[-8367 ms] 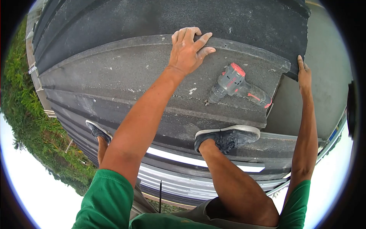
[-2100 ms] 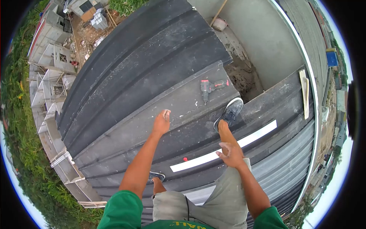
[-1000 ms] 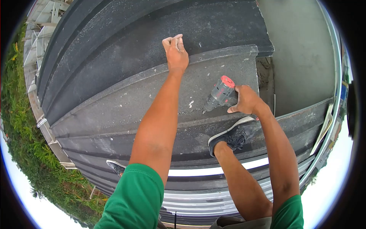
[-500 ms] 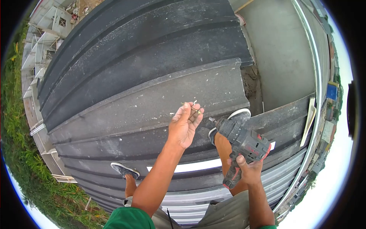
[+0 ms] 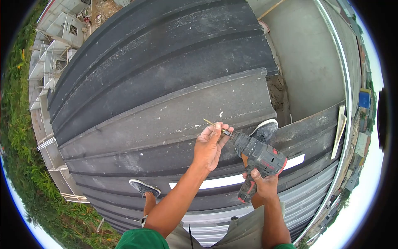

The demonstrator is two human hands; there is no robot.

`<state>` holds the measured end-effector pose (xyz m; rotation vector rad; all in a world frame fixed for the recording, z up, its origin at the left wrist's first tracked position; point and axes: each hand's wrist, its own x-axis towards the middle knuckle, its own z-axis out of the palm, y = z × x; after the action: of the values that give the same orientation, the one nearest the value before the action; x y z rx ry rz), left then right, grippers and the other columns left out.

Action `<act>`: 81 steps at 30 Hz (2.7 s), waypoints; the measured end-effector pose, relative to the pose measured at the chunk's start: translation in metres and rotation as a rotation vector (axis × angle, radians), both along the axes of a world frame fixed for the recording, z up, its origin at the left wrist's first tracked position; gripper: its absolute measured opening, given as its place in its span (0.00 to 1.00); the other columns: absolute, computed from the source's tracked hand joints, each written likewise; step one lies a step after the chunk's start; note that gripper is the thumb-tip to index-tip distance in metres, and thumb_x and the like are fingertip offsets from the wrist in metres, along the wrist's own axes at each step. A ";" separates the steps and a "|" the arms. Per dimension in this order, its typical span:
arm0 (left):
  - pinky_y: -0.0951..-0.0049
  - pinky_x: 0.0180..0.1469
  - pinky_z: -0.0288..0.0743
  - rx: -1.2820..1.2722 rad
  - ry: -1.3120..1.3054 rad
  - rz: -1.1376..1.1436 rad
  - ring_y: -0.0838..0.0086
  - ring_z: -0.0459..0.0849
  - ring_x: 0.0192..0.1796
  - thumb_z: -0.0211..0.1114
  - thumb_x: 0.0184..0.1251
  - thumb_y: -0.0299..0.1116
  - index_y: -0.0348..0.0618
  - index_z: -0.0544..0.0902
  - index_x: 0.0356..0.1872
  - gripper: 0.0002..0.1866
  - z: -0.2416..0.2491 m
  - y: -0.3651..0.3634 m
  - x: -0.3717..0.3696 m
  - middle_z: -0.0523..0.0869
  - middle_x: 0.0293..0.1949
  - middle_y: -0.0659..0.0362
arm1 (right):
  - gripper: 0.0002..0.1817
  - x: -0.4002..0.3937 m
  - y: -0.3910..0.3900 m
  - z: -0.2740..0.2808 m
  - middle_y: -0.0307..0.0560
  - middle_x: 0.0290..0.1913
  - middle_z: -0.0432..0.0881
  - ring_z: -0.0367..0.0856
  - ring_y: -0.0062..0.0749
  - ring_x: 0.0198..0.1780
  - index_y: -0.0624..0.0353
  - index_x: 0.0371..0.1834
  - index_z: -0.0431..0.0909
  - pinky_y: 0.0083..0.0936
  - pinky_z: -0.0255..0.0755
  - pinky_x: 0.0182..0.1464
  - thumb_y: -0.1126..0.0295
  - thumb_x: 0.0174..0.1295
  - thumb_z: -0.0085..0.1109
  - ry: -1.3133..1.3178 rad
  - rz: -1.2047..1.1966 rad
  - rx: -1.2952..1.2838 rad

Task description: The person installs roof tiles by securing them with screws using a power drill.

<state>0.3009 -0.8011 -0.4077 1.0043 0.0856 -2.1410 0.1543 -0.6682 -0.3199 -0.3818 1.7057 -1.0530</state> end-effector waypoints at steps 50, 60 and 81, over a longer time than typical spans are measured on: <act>0.61 0.78 0.59 -1.804 -1.626 -0.787 0.63 0.69 0.75 0.56 0.70 0.65 0.40 0.76 0.65 0.38 -0.339 -0.173 -0.126 0.73 0.72 0.53 | 0.40 -0.150 -0.065 -0.015 0.53 0.46 0.83 0.86 0.34 0.42 0.69 0.64 0.70 0.25 0.85 0.37 0.52 0.57 0.74 0.243 -0.058 0.203; 0.52 0.78 0.57 -1.673 -1.591 -0.779 0.66 0.68 0.75 0.58 0.65 0.69 0.49 0.78 0.65 0.39 -0.330 -0.181 -0.126 0.73 0.72 0.59 | 0.36 -0.152 -0.220 -0.087 0.51 0.41 0.88 0.88 0.33 0.41 0.70 0.64 0.72 0.27 0.79 0.48 0.74 0.49 0.75 0.689 0.627 0.008; 0.55 0.81 0.53 -1.616 -1.513 -0.749 0.67 0.64 0.78 0.55 0.65 0.70 0.49 0.75 0.68 0.41 -0.342 -0.177 -0.124 0.72 0.73 0.60 | 0.33 -0.134 -0.291 -0.139 0.50 0.45 0.87 0.84 0.27 0.47 0.67 0.64 0.73 0.27 0.77 0.53 0.76 0.52 0.73 0.650 0.958 0.133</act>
<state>0.1772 -0.9784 -0.7493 1.1987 -2.4447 -0.6434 0.0205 -0.9595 -0.4588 -1.3932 1.7761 -0.0928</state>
